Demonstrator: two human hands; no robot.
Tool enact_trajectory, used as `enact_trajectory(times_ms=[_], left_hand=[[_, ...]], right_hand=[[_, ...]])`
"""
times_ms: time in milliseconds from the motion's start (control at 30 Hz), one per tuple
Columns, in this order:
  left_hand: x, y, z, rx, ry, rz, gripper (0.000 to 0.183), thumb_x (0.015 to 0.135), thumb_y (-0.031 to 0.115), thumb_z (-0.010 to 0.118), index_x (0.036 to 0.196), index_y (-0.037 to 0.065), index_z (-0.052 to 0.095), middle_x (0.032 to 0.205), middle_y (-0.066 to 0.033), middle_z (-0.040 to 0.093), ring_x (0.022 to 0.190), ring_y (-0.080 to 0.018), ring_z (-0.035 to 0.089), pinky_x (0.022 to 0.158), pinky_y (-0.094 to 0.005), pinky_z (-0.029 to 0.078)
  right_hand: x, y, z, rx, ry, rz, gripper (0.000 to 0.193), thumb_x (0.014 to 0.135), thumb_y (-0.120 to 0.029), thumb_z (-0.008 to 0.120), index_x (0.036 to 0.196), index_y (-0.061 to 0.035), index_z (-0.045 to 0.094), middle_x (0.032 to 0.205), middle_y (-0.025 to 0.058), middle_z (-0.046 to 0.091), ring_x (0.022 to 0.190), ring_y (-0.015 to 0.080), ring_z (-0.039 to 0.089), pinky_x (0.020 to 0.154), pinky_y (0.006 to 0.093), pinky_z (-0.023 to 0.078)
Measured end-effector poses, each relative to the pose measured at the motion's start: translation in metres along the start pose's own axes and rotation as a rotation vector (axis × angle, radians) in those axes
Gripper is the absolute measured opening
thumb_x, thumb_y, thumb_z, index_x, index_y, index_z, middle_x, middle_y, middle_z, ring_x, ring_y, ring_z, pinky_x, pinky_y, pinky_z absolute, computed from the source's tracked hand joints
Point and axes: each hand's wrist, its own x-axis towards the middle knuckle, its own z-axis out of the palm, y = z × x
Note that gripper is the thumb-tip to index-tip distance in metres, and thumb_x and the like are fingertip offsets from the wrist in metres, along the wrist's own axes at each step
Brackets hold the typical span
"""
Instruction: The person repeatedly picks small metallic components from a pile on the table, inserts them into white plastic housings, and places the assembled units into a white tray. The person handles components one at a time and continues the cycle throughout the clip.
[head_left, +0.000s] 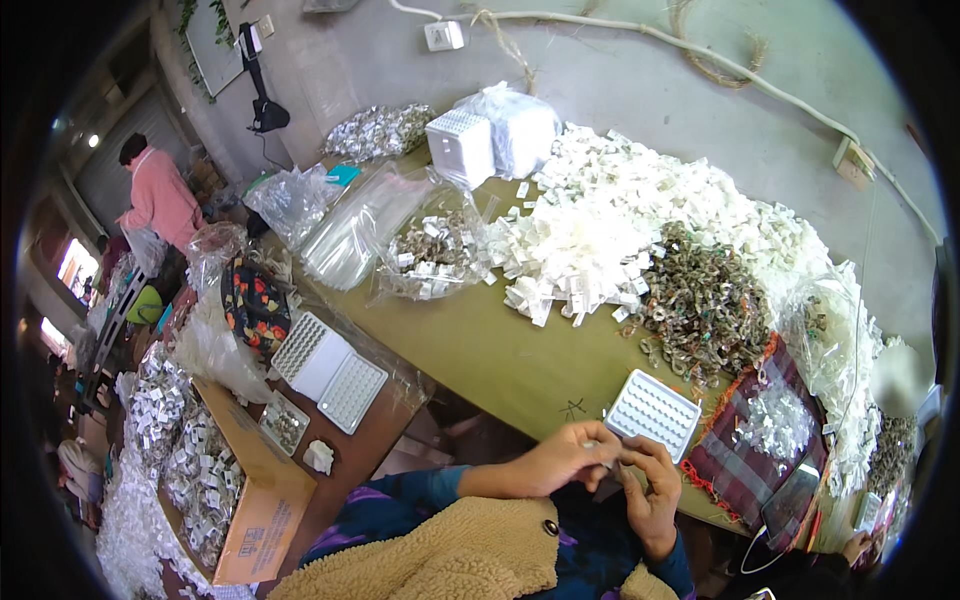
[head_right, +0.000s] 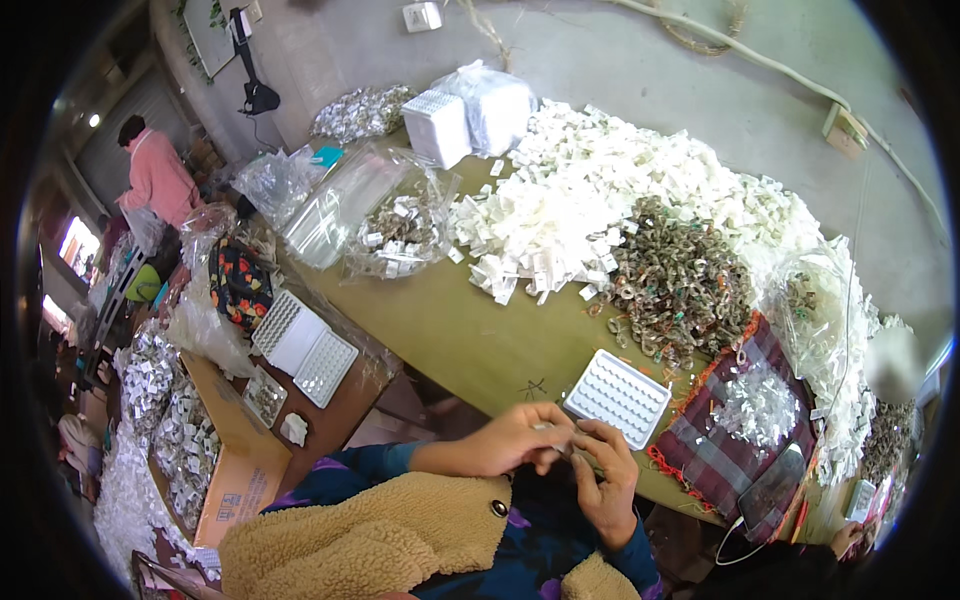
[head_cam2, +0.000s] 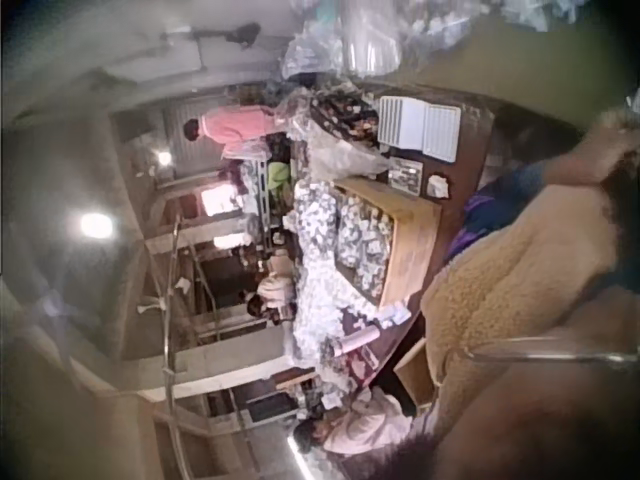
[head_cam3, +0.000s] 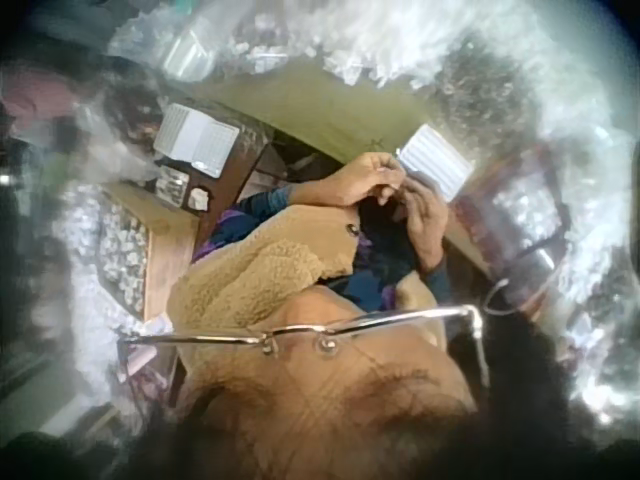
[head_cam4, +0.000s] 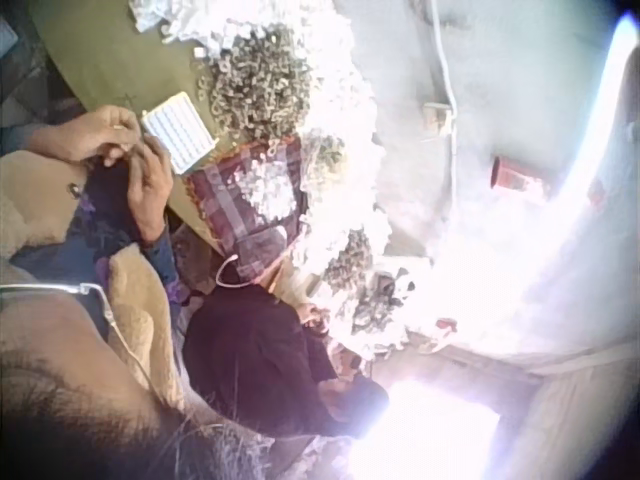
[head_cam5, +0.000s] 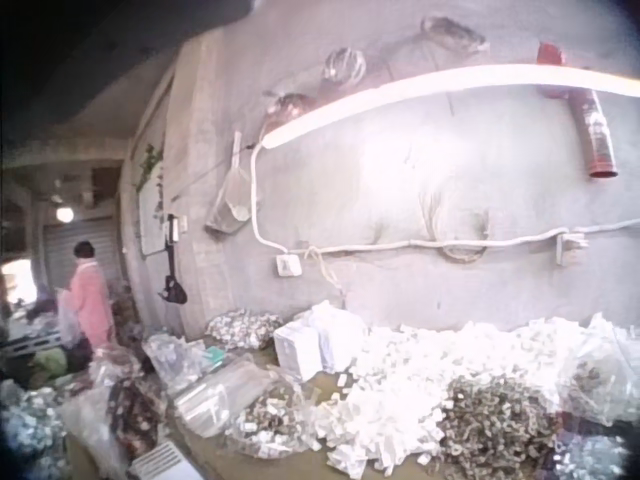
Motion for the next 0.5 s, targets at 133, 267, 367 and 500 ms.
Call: enact_trajectory(times_ms=[133,267,367,500], left_hand=[[-0.018,0.070,-0.022,0.159,0.164,0.547,0.015,0.097,0.016,0.062,0.108,0.008,0.057,0.085,-0.0104,0.069,0.048,-0.0055,0.048,0.042,-0.0205,0.039],[-0.048,0.169,-0.058,0.384,0.404,0.940,0.017,0.098,0.018,0.060,0.110,0.006,0.057,0.097,-0.0107,0.068,0.048,-0.0051,0.047,0.038,-0.0196,0.033],[-0.036,0.212,-0.081,0.956,1.115,1.079,0.034,0.091,0.013,0.068,0.120,0.001,0.057,0.120,-0.0108,0.062,0.070,-0.0155,0.061,0.049,-0.0267,0.045],[0.006,0.161,-0.096,1.412,0.845,0.995,0.025,0.082,0.010,0.074,0.104,0.003,0.063,0.110,-0.0143,0.063,0.072,-0.0287,0.063,0.068,-0.0388,0.050]], right_hand=[[-0.007,0.002,-0.014,0.006,0.080,0.059,0.012,0.082,0.005,0.064,0.094,0.0028,0.067,0.100,0.0153,0.067,0.086,0.0253,0.066,0.078,0.0308,0.051],[-0.011,0.009,-0.022,-0.057,0.021,0.074,0.010,0.083,0.005,0.065,0.093,0.0037,0.067,0.094,0.0154,0.068,0.081,0.0271,0.067,0.073,0.0312,0.052],[-0.014,0.012,-0.019,-0.048,-0.039,0.079,0.009,0.083,0.005,0.066,0.092,0.0042,0.066,0.091,0.0161,0.067,0.080,0.0293,0.066,0.072,0.0318,0.052],[-0.014,0.014,-0.014,-0.035,-0.052,0.067,0.009,0.083,0.005,0.067,0.092,0.0040,0.066,0.091,0.0157,0.066,0.080,0.0296,0.066,0.072,0.0320,0.052]])
